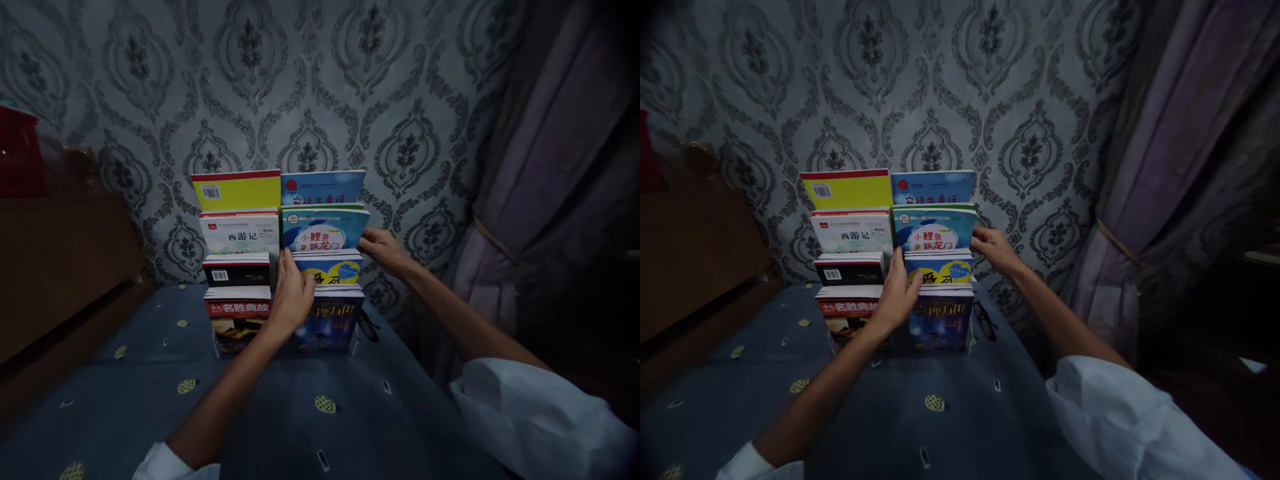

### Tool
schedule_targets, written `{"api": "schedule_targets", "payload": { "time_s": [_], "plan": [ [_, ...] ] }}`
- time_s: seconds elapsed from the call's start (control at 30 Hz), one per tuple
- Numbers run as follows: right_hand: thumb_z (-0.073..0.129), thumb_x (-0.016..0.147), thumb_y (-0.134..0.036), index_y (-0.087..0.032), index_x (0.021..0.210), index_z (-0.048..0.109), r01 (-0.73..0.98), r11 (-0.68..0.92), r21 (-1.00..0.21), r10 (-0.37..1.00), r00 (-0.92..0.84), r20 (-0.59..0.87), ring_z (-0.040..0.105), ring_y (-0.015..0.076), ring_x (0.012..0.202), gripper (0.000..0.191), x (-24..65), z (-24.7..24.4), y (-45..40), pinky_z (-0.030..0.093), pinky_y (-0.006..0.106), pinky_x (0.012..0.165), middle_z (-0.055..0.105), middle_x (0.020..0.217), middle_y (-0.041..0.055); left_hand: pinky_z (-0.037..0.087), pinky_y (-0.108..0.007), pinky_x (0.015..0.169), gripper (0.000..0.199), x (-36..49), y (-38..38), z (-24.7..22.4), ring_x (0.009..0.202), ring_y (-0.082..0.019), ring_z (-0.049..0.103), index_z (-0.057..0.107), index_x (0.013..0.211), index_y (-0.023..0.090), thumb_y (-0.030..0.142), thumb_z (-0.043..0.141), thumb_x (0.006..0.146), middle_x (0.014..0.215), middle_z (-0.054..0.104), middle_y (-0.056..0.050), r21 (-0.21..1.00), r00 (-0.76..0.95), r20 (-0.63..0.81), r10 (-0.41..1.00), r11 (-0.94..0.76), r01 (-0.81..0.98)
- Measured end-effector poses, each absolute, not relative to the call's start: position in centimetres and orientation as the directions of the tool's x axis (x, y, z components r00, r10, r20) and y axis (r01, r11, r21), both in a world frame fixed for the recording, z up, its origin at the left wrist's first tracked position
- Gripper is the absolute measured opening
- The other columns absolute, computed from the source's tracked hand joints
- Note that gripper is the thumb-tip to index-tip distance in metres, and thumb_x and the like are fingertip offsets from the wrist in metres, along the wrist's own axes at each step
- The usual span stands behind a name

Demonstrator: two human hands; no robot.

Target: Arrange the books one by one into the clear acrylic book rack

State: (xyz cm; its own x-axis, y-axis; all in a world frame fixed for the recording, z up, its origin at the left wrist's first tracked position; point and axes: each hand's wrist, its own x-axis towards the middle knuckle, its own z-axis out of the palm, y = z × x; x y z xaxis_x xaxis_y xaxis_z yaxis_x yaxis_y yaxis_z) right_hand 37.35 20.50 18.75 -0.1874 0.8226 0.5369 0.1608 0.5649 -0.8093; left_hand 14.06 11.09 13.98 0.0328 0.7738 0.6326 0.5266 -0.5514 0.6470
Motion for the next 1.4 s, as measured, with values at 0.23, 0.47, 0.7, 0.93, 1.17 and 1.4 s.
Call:
{"api": "schedule_targets", "payload": {
  "time_s": [0.23, 0.47, 0.7, 0.93, 1.17, 1.4],
  "plan": [
    [0.079, 0.063, -0.049, -0.02, 0.08, 0.072, 0.107, 0.574, -0.812, 0.814, -0.186, 0.55, 0.058, 0.0144, 0.066, 0.034, 37.2, 18.8, 20.3, 0.045, 0.025, 0.059, 0.069, 0.072, -0.0015, 0.039, -0.049, 0.114, 0.055, 10.7, 9.5, 20.5, 0.134, -0.031, 0.049, 0.039, 0.145, 0.014, 0.02, 0.045, 0.091, 0.143, 0.052, -0.019, 0.346, 0.223, 0.741, 0.633, -0.645, 0.682],
    [0.08, 0.061, -0.046, -0.02, 0.076, 0.069, 0.053, 0.565, -0.824, 0.815, -0.192, 0.547, 0.051, 0.0107, 0.059, 0.032, 37.0, 19.0, 20.1, 0.041, 0.023, 0.056, 0.062, 0.062, -0.0049, 0.042, -0.039, 0.105, 0.039, 9.1, 11.5, 26.9, 0.119, -0.024, 0.055, 0.055, 0.126, 0.017, 0.008, 0.041, 0.09, 0.125, 0.061, -0.012, -0.197, 0.552, 0.668, 0.499, -0.596, 0.778],
    [0.078, 0.062, -0.048, -0.02, 0.079, 0.069, 0.058, 0.568, -0.821, 0.817, -0.161, 0.553, 0.05, 0.0109, 0.058, 0.034, 36.8, 18.6, 20.6, 0.039, 0.023, 0.053, 0.063, 0.064, -0.0039, 0.042, -0.04, 0.097, 0.024, 8.5, 13.7, 29.1, 0.107, -0.027, 0.057, 0.061, 0.111, 0.017, 0.016, 0.047, 0.092, 0.114, 0.062, -0.013, -0.34, 0.611, 0.56, 0.56, -0.516, 0.786],
    [0.077, 0.064, -0.051, -0.021, 0.085, 0.072, 0.082, 0.589, -0.804, 0.804, -0.151, 0.574, 0.055, 0.0129, 0.061, 0.037, 36.8, 18.3, 20.7, 0.041, 0.024, 0.055, 0.069, 0.071, -0.0019, 0.042, -0.036, 0.095, 0.007, 8.7, 16.3, 31.8, 0.105, -0.028, 0.055, 0.065, 0.085, 0.017, 0.021, 0.064, 0.081, 0.103, 0.063, -0.01, -0.397, 0.663, 0.416, 0.622, -0.532, 0.748],
    [0.076, 0.069, -0.053, -0.021, 0.087, 0.073, 0.101, 0.614, -0.783, 0.785, -0.181, 0.593, 0.055, 0.0149, 0.06, 0.037, 36.8, 18.4, 20.1, 0.043, 0.027, 0.057, 0.061, 0.057, -0.0031, 0.044, -0.032, 0.091, 0.013, 9.0, 16.2, 32.0, 0.1, -0.024, 0.059, 0.066, 0.093, 0.015, 0.019, 0.061, 0.083, 0.107, 0.064, -0.011, -0.39, 0.669, 0.364, 0.648, -0.546, 0.741],
    [0.077, 0.069, -0.052, -0.02, 0.087, 0.074, 0.102, 0.602, -0.792, 0.796, -0.158, 0.584, 0.056, 0.016, 0.059, 0.037, 36.7, 18.3, 20.1, 0.045, 0.028, 0.055, 0.058, 0.053, -0.0034, 0.044, -0.035, 0.091, 0.011, 9.2, 16.3, 32.4, 0.101, -0.027, 0.062, 0.066, 0.09, 0.014, 0.018, 0.064, 0.08, 0.101, 0.067, -0.011, -0.399, 0.676, 0.367, 0.639, -0.548, 0.735]
  ]
}}
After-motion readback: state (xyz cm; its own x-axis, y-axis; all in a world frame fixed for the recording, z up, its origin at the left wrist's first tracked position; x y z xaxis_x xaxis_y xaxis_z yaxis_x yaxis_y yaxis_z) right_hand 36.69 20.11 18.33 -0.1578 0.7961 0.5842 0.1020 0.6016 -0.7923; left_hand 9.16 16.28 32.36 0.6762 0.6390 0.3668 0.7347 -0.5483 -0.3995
